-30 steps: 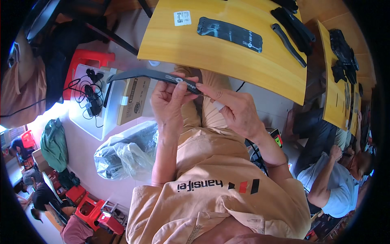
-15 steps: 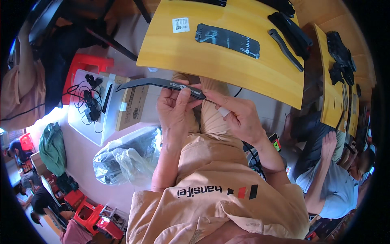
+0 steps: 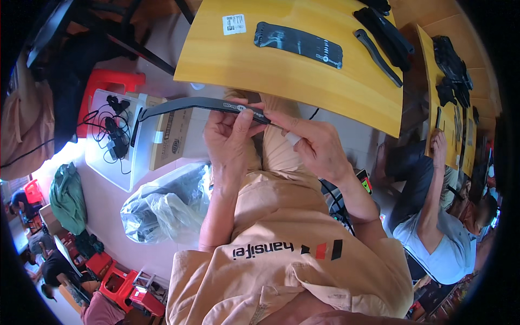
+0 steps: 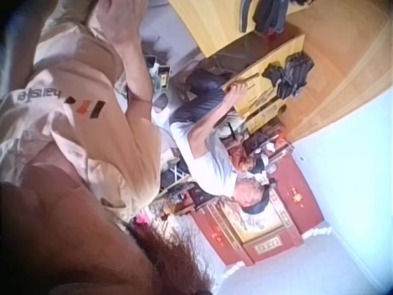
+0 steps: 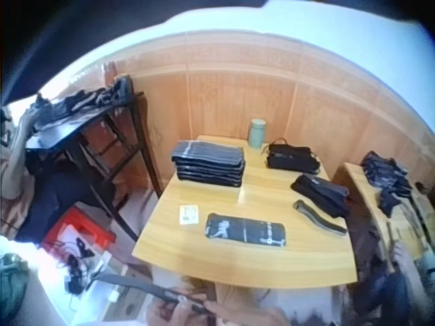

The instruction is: The recorder is assembling black industrial straps by attaching labels and using a small screwdriver tool.

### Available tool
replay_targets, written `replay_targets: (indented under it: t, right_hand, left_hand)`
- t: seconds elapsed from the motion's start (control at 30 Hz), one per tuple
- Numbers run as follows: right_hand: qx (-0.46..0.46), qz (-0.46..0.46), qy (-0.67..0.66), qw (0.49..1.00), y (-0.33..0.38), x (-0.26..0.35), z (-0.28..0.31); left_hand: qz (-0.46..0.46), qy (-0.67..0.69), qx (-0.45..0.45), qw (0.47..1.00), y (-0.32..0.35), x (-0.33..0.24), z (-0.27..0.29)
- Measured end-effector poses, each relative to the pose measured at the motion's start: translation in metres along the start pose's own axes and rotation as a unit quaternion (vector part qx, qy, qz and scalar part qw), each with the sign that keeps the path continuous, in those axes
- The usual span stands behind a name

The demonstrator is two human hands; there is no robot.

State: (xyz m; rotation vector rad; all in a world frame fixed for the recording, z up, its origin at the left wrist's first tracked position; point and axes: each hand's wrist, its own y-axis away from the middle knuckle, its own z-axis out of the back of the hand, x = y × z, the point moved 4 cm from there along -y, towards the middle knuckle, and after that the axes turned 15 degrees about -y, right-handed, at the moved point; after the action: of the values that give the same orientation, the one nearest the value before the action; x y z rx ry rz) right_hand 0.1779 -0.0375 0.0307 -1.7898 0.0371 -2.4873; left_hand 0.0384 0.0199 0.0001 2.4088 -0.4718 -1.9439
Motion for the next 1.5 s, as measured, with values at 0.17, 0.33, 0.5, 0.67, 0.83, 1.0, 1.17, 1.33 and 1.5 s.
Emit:
replay_targets:
  t: [0.17, 0.33, 0.5, 0.67, 0.83, 1.0, 1.17, 1.33, 1.5]
  right_hand:
    - [-0.026, 0.0, -0.005, 1.0, -0.001, -0.002, 0.0]
    - [-0.03, 0.001, -0.003, 1.0, -0.001, -0.004, -0.001]
    - [-0.04, -0.011, 0.007, 0.999, -0.002, -0.004, -0.003]
    - [-0.06, -0.008, -0.001, 0.998, -0.002, -0.01, -0.004]
    - [-0.075, -0.011, -0.008, 0.997, -0.002, -0.016, -0.007]
    - [-0.084, -0.01, -0.021, 0.996, -0.001, -0.021, -0.011]
    - [-0.029, -0.185, -0.142, 0.972, -0.002, -0.02, -0.011]
    - [-0.049, -0.059, -0.043, 0.996, -0.002, -0.02, -0.013]
    - [-0.108, 0.035, 0.006, 0.994, -0.006, -0.025, -0.017]
  left_hand:
    - [-0.009, 0.01, 0.001, 1.0, 0.0, 0.002, 0.0]
    - [-0.015, 0.012, -0.006, 1.0, 0.001, 0.002, -0.001]
    - [-0.019, 0.015, -0.021, 0.999, 0.002, 0.002, -0.003]
    - [-0.025, 0.023, -0.045, 0.998, 0.003, 0.006, -0.006]
    - [-0.015, 0.015, -0.057, 0.998, 0.005, 0.007, -0.005]
    - [-0.003, 0.022, -0.067, 0.997, 0.005, 0.012, -0.003]
    - [-0.02, 0.03, -0.059, 0.998, 0.005, 0.014, -0.002]
    - [-0.021, 0.021, -0.07, 0.997, 0.005, 0.013, -0.004]
    - [-0.009, 0.011, -0.084, 0.996, 0.003, 0.017, -0.001]
